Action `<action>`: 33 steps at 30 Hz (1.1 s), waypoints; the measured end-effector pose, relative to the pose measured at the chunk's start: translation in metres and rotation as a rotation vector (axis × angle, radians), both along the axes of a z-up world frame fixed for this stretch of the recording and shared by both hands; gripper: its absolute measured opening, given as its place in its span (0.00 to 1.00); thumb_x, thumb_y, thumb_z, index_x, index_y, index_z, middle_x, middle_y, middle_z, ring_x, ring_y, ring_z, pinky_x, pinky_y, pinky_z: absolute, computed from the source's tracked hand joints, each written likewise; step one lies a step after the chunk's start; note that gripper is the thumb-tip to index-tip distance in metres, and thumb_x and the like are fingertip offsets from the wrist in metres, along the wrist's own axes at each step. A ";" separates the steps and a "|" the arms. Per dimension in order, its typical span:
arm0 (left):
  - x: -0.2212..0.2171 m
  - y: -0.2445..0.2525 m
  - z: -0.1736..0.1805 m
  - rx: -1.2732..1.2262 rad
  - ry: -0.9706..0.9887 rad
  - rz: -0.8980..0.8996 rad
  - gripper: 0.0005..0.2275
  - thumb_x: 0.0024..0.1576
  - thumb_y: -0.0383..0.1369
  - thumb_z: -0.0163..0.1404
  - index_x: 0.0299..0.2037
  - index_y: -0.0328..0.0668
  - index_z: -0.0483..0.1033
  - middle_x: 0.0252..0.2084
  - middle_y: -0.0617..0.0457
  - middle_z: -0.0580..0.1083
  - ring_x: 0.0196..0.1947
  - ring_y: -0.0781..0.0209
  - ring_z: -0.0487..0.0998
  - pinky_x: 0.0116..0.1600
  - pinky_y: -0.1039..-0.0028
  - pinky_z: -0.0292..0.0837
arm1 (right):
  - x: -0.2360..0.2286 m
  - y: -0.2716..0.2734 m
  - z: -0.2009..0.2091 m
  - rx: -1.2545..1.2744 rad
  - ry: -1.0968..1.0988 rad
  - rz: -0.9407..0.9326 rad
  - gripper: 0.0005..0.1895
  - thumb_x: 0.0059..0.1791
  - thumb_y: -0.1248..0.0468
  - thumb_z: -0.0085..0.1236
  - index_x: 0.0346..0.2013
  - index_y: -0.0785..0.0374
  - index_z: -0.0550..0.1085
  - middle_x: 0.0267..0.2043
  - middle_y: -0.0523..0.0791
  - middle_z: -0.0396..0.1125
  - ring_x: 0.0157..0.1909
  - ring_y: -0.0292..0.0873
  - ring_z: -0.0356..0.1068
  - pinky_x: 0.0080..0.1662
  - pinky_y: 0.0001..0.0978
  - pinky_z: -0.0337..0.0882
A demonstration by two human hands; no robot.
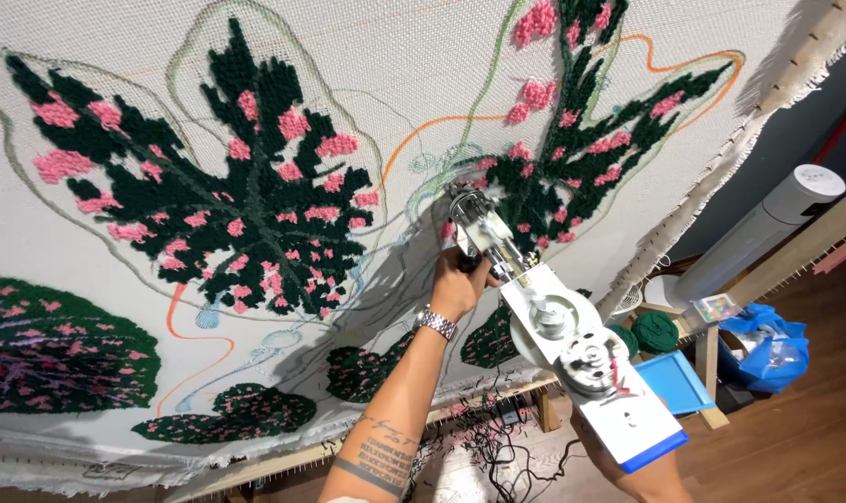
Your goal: Using a tufting gun to create a leaf pattern on a rug frame.
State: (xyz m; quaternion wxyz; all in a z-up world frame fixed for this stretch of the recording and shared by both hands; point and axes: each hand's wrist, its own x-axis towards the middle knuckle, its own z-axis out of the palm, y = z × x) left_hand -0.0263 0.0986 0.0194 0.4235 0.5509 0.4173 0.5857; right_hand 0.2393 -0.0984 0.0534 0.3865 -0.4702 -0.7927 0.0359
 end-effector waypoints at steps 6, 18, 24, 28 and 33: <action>-0.011 -0.026 0.046 -0.235 0.233 0.128 0.18 0.61 0.40 0.53 0.27 0.27 0.76 0.18 0.47 0.75 0.19 0.58 0.80 0.27 0.68 0.75 | -0.053 -0.023 0.013 -0.707 1.175 0.121 0.13 0.46 0.72 0.56 0.44 0.74 0.75 0.23 0.50 0.64 0.23 0.45 0.63 0.28 0.38 0.66; -0.019 -0.029 0.071 -0.039 0.524 0.276 0.15 0.57 0.44 0.56 0.39 0.38 0.84 0.28 0.41 0.79 0.30 0.46 0.80 0.36 0.61 0.74 | -0.076 -0.030 0.018 -0.913 1.597 0.110 0.12 0.47 0.70 0.44 0.43 0.72 0.67 0.20 0.47 0.53 0.19 0.43 0.54 0.28 0.40 0.61; -0.020 -0.026 0.072 -0.068 0.456 0.235 0.16 0.56 0.47 0.53 0.41 0.43 0.83 0.32 0.43 0.81 0.35 0.45 0.84 0.40 0.61 0.76 | -0.076 -0.028 0.019 -0.897 1.591 0.078 0.13 0.46 0.71 0.43 0.43 0.73 0.68 0.20 0.48 0.54 0.19 0.44 0.54 0.28 0.42 0.62; -0.023 -0.029 0.083 -0.097 0.497 0.231 0.17 0.56 0.48 0.53 0.41 0.43 0.83 0.32 0.42 0.80 0.35 0.44 0.83 0.41 0.61 0.76 | -0.073 -0.025 0.005 -0.910 1.612 0.107 0.11 0.46 0.71 0.43 0.42 0.73 0.66 0.20 0.49 0.54 0.19 0.45 0.55 0.29 0.42 0.62; -0.024 -0.024 0.084 -0.078 0.494 0.131 0.17 0.59 0.49 0.51 0.39 0.43 0.83 0.33 0.48 0.82 0.35 0.51 0.84 0.43 0.65 0.76 | -0.058 -0.013 -0.020 -0.914 1.573 0.272 0.12 0.46 0.71 0.43 0.44 0.71 0.64 0.19 0.49 0.55 0.21 0.44 0.56 0.29 0.44 0.65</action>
